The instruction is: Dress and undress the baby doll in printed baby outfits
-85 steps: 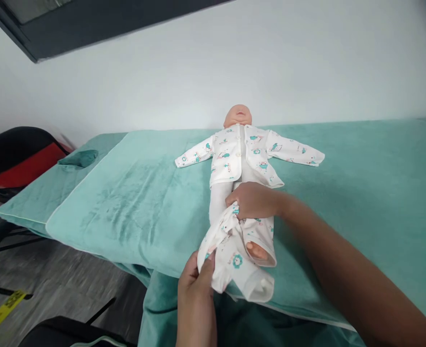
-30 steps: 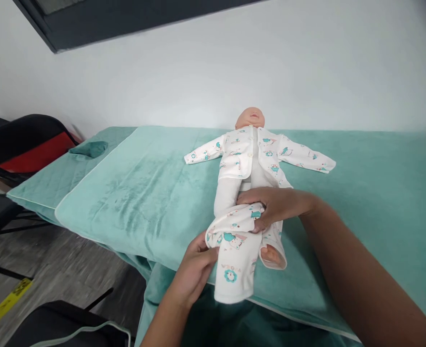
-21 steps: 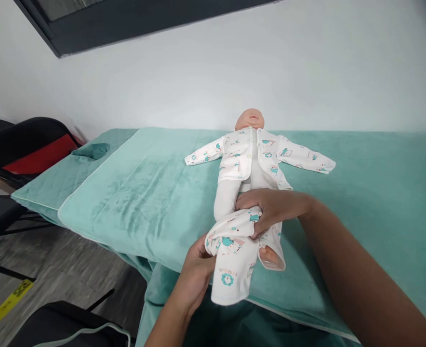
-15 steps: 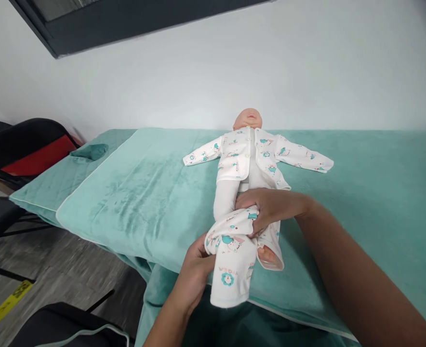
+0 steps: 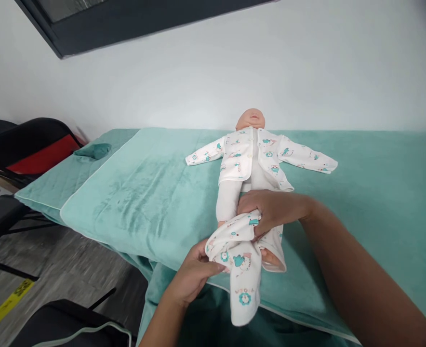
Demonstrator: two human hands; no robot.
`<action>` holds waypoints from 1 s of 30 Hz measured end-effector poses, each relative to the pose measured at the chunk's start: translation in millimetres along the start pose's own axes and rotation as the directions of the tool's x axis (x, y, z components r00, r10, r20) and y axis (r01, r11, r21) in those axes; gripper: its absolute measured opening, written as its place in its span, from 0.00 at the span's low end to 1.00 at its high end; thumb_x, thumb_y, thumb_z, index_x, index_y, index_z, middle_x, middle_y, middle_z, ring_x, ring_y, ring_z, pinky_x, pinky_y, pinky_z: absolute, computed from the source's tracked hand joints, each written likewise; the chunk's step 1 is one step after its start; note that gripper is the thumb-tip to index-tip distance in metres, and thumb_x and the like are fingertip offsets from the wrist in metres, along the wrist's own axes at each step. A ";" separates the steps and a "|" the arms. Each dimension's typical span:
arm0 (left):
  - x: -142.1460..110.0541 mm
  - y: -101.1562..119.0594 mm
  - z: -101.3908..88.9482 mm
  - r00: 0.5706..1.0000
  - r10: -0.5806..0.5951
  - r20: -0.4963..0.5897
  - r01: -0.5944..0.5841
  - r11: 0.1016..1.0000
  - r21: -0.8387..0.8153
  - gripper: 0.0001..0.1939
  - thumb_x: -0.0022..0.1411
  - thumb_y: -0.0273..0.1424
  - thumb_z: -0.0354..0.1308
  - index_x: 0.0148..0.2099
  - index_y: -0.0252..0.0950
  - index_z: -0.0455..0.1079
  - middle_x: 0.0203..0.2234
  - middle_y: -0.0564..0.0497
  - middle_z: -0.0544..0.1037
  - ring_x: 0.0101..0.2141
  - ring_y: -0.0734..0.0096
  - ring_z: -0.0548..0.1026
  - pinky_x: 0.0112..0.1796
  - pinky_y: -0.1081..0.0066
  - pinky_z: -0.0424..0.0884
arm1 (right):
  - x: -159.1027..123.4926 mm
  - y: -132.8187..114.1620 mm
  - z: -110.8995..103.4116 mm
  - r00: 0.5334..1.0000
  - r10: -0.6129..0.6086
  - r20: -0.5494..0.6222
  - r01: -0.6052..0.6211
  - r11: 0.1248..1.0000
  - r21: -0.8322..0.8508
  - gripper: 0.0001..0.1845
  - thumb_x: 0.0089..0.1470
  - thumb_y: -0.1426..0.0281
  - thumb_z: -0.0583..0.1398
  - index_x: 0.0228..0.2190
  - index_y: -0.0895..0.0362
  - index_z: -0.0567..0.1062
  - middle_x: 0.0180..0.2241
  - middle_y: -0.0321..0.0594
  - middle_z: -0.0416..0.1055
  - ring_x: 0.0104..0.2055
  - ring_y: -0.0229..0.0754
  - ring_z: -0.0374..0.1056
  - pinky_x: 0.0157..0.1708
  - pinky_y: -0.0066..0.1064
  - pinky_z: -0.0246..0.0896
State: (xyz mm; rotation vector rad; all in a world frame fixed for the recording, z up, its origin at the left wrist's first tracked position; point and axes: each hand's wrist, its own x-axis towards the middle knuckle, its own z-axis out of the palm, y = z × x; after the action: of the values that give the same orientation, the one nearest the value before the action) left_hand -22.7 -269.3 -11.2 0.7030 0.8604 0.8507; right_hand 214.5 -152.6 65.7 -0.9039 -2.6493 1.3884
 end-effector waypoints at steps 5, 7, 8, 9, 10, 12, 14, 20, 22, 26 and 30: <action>7.4 12.4 4.1 0.999 0.038 -0.003 -0.037 0.988 0.150 0.18 0.45 0.27 0.71 0.41 0.33 0.79 0.30 0.50 0.79 0.33 0.68 0.72 0.39 0.71 0.67 | 3.0 -1.7 5.6 0.990 0.114 -0.087 -0.118 0.992 -0.046 0.19 0.45 0.54 0.67 0.35 0.55 0.77 0.35 0.37 0.75 0.36 0.43 0.69 0.33 0.32 0.57; 10.3 22.6 2.6 0.999 0.031 0.027 -0.036 0.973 0.229 0.18 0.47 0.26 0.70 0.44 0.34 0.78 0.30 0.51 0.79 0.33 0.68 0.72 0.39 0.70 0.67 | 3.6 -0.4 5.8 0.982 0.156 -0.109 -0.160 0.987 -0.033 0.17 0.45 0.56 0.66 0.33 0.55 0.76 0.34 0.37 0.75 0.35 0.44 0.68 0.31 0.31 0.56; 12.0 27.8 1.1 0.999 0.026 0.045 -0.037 0.964 0.264 0.18 0.48 0.26 0.69 0.44 0.34 0.78 0.31 0.51 0.79 0.34 0.67 0.72 0.40 0.70 0.67 | 3.8 0.3 5.6 0.979 0.166 -0.116 -0.170 0.985 -0.026 0.16 0.45 0.57 0.66 0.33 0.54 0.76 0.34 0.37 0.75 0.35 0.44 0.68 0.30 0.31 0.55; 14.2 32.7 -0.7 0.998 0.024 0.059 -0.040 0.954 0.296 0.17 0.49 0.26 0.67 0.44 0.34 0.78 0.31 0.51 0.79 0.34 0.67 0.72 0.40 0.70 0.67 | 4.0 0.9 5.4 0.978 0.169 -0.124 -0.173 0.985 -0.023 0.15 0.45 0.58 0.65 0.33 0.54 0.76 0.33 0.36 0.74 0.34 0.43 0.68 0.30 0.31 0.55; 16.9 37.0 -2.5 0.998 0.026 0.063 -0.046 0.944 0.328 0.15 0.50 0.27 0.66 0.43 0.34 0.77 0.30 0.52 0.78 0.34 0.67 0.72 0.40 0.70 0.67 | 4.2 1.3 5.4 0.977 0.169 -0.130 -0.173 0.985 -0.022 0.13 0.46 0.59 0.65 0.32 0.54 0.76 0.32 0.36 0.74 0.33 0.43 0.68 0.29 0.31 0.55; 24.0 43.6 -5.2 0.998 0.056 0.033 -0.065 0.918 0.392 0.11 0.51 0.26 0.63 0.40 0.34 0.76 0.29 0.53 0.77 0.33 0.67 0.71 0.38 0.71 0.66 | 4.6 1.8 5.7 0.973 0.172 -0.153 -0.178 0.984 -0.024 0.11 0.46 0.62 0.64 0.32 0.54 0.75 0.31 0.35 0.74 0.32 0.43 0.68 0.29 0.31 0.55; 32.9 47.8 -5.6 0.991 0.131 -0.031 -0.102 0.880 0.465 0.07 0.50 0.26 0.61 0.35 0.34 0.74 0.27 0.54 0.75 0.31 0.69 0.70 0.35 0.72 0.64 | 5.0 1.9 6.2 0.967 0.183 -0.178 -0.189 0.982 -0.019 0.10 0.46 0.63 0.63 0.33 0.54 0.76 0.32 0.35 0.75 0.33 0.43 0.69 0.29 0.32 0.55; 63.6 56.5 -1.2 0.899 0.422 -0.118 -0.206 0.646 0.735 0.04 0.50 0.23 0.54 0.26 0.35 0.65 0.22 0.57 0.69 0.29 0.72 0.66 0.31 0.74 0.61 | 7.1 2.3 4.4 0.942 0.203 -0.266 -0.201 0.979 0.037 0.11 0.45 0.67 0.61 0.34 0.54 0.76 0.36 0.35 0.77 0.37 0.46 0.70 0.33 0.32 0.59; 76.2 60.4 -1.5 0.863 0.491 -0.118 -0.231 0.591 0.773 0.05 0.51 0.23 0.53 0.27 0.35 0.68 0.25 0.55 0.72 0.31 0.71 0.69 0.33 0.73 0.62 | 8.4 2.5 3.7 0.928 0.229 -0.293 -0.227 0.973 0.041 0.09 0.45 0.67 0.61 0.32 0.53 0.75 0.34 0.35 0.76 0.35 0.45 0.70 0.32 0.32 0.59; 109.4 70.8 -1.4 0.801 0.591 -0.091 -0.289 0.516 0.806 0.07 0.51 0.22 0.53 0.30 0.35 0.72 0.31 0.51 0.78 0.36 0.67 0.73 0.39 0.70 0.66 | 11.4 3.1 4.4 0.889 0.287 -0.357 -0.302 0.953 0.014 0.08 0.47 0.65 0.60 0.30 0.54 0.74 0.32 0.36 0.76 0.33 0.46 0.69 0.30 0.33 0.58; 146.7 78.5 3.1 0.755 0.653 -0.054 -0.348 0.469 0.812 0.07 0.51 0.21 0.55 0.29 0.34 0.73 0.31 0.49 0.79 0.35 0.66 0.73 0.41 0.68 0.67 | 16.9 3.8 6.1 0.832 0.305 -0.463 -0.352 0.936 -0.016 0.09 0.49 0.64 0.58 0.33 0.53 0.74 0.36 0.38 0.76 0.36 0.47 0.70 0.33 0.34 0.58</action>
State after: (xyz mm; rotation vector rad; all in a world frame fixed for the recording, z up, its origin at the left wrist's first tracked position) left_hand 8.8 -106.4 1.8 1.6827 1.4182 1.1834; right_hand 200.7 -147.1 55.0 -1.5420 -2.2886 0.9267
